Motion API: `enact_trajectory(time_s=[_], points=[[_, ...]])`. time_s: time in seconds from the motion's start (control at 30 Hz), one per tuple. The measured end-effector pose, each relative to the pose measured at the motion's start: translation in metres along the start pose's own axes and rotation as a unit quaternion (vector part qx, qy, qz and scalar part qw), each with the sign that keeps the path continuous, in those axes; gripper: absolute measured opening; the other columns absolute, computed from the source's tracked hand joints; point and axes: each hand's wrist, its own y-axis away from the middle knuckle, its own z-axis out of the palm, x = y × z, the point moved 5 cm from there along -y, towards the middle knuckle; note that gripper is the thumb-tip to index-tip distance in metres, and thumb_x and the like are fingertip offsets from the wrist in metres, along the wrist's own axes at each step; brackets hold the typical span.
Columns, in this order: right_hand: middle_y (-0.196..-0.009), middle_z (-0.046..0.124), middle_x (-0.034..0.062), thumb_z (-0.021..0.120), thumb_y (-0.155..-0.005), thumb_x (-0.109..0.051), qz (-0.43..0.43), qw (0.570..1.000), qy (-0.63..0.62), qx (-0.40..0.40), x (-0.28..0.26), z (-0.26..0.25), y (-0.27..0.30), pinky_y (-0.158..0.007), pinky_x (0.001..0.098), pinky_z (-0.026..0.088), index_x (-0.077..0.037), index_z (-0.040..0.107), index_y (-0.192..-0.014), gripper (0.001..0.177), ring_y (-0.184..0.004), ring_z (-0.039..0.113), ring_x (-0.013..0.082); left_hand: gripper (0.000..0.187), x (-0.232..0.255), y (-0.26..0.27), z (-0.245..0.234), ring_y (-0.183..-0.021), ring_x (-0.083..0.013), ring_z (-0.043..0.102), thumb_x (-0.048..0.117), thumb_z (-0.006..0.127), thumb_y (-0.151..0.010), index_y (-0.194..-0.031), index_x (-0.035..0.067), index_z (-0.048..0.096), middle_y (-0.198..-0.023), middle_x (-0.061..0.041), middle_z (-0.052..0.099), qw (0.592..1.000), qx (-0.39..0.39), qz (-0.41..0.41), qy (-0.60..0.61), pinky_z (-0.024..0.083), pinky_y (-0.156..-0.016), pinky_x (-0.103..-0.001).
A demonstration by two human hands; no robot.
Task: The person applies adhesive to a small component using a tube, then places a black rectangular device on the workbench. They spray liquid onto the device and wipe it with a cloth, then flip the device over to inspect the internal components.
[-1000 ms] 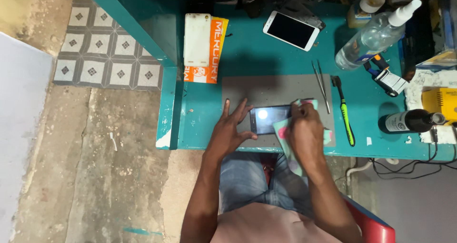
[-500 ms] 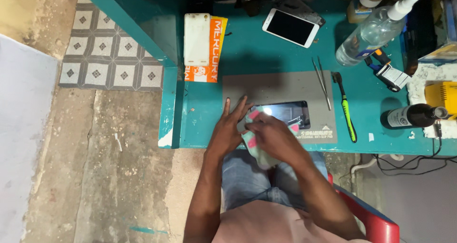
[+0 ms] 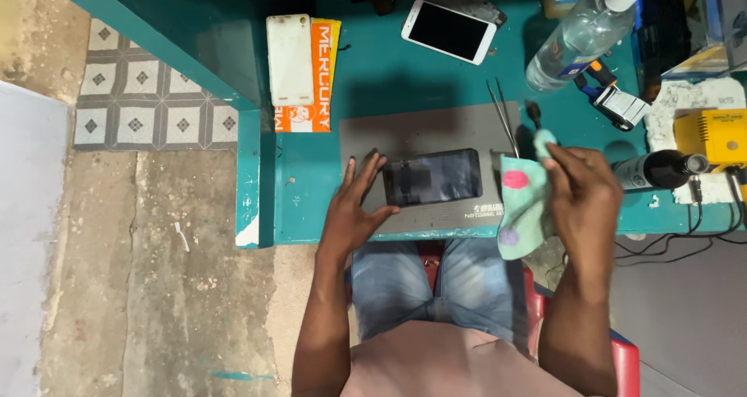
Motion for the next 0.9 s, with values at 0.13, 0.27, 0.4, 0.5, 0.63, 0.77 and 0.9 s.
enact_trajectory(time_s=[0.13, 0.27, 0.4, 0.5, 0.63, 0.77, 0.9], points=[[-0.117, 0.071, 0.0156, 0.081, -0.094, -0.01, -0.134, 0.978, 0.157, -0.02, -0.019, 0.008, -0.001, -0.094, 0.0455, 0.048, 0.001, 0.075, -0.126, 0.035, -0.111, 0.064, 0.0345, 0.104, 0.001, 0.0, 0.001, -0.15, -0.0311, 0.043, 0.02, 0.089, -0.074, -0.161, 0.012, 0.033, -0.155, -0.004, 0.056, 1.0, -0.02, -0.003, 0.022, 0.019, -0.133, -0.048], [-0.118, 0.072, 0.0141, 0.08, -0.098, -0.008, -0.128, 0.987, 0.097, 0.01, -0.032, -0.01, 0.014, -0.101, 0.0426, 0.049, 0.001, 0.074, -0.124, 0.029, -0.117, 0.065, 0.0318, 0.09, 0.021, -0.004, -0.006, -0.151, -0.038, 0.036, 0.02, 0.088, -0.076, -0.151, 0.001, 0.043, -0.157, -0.019, 0.045, 0.993, -0.034, 0.099, -0.056, 0.014, -0.127, -0.053], [-0.111, 0.072, 0.0125, 0.078, -0.103, -0.003, -0.117, 0.992, 0.007, 0.035, -0.035, -0.03, 0.025, -0.091, 0.0315, 0.052, -0.001, 0.075, -0.126, 0.023, -0.105, 0.067, 0.0246, 0.068, 0.08, 0.009, -0.047, -0.155, -0.0338, 0.04, 0.024, 0.086, -0.083, -0.142, 0.001, 0.061, -0.157, -0.017, 0.051, 0.98, 0.053, 0.182, -0.065, 0.022, -0.131, -0.052], [-0.108, 0.072, 0.0121, 0.077, -0.104, 0.001, -0.129, 0.99, -0.03, 0.042, -0.032, -0.022, 0.035, -0.089, 0.029, 0.053, 0.0, 0.076, -0.117, 0.013, -0.103, 0.069, 0.0229, 0.047, 0.148, 0.067, -0.092, -0.154, -0.0287, 0.051, 0.018, 0.079, -0.093, -0.136, 0.005, 0.065, -0.15, -0.011, 0.061, 0.956, 0.212, 0.202, -0.028, 0.028, -0.135, -0.053], [-0.108, 0.072, 0.0125, 0.077, -0.099, 0.002, -0.13, 0.99, -0.049, 0.021, -0.027, -0.007, 0.051, -0.088, 0.0293, 0.052, 0.0, 0.076, -0.117, 0.018, -0.1, 0.069, 0.0228, 0.047, 0.209, 0.109, -0.124, -0.154, -0.0291, 0.051, 0.017, 0.078, -0.094, -0.137, 0.005, 0.064, -0.15, -0.011, 0.061, 0.923, 0.301, 0.238, -0.005, 0.03, -0.134, -0.052], [-0.104, 0.072, 0.0125, 0.077, -0.1, 0.002, -0.126, 0.99, -0.063, 0.016, -0.019, -0.004, 0.065, -0.09, 0.0291, 0.052, 0.001, 0.075, -0.117, 0.017, -0.099, 0.069, 0.022, 0.046, 0.214, 0.12, -0.124, -0.154, -0.0295, 0.051, 0.016, 0.076, -0.096, -0.138, 0.004, 0.063, -0.151, -0.012, 0.06, 0.914, 0.314, 0.256, 0.008, 0.031, -0.134, -0.052], [-0.103, 0.072, 0.0128, 0.076, -0.1, 0.002, -0.127, 0.989, -0.07, 0.013, -0.011, -0.007, 0.072, -0.089, 0.0283, 0.052, 0.002, 0.075, -0.116, 0.015, -0.099, 0.069, 0.0218, 0.046, 0.207, 0.127, -0.119, -0.153, -0.03, 0.051, 0.016, 0.074, -0.097, -0.139, 0.003, 0.061, -0.152, -0.012, 0.059, 0.913, 0.315, 0.26, 0.025, 0.032, -0.133, -0.051]])
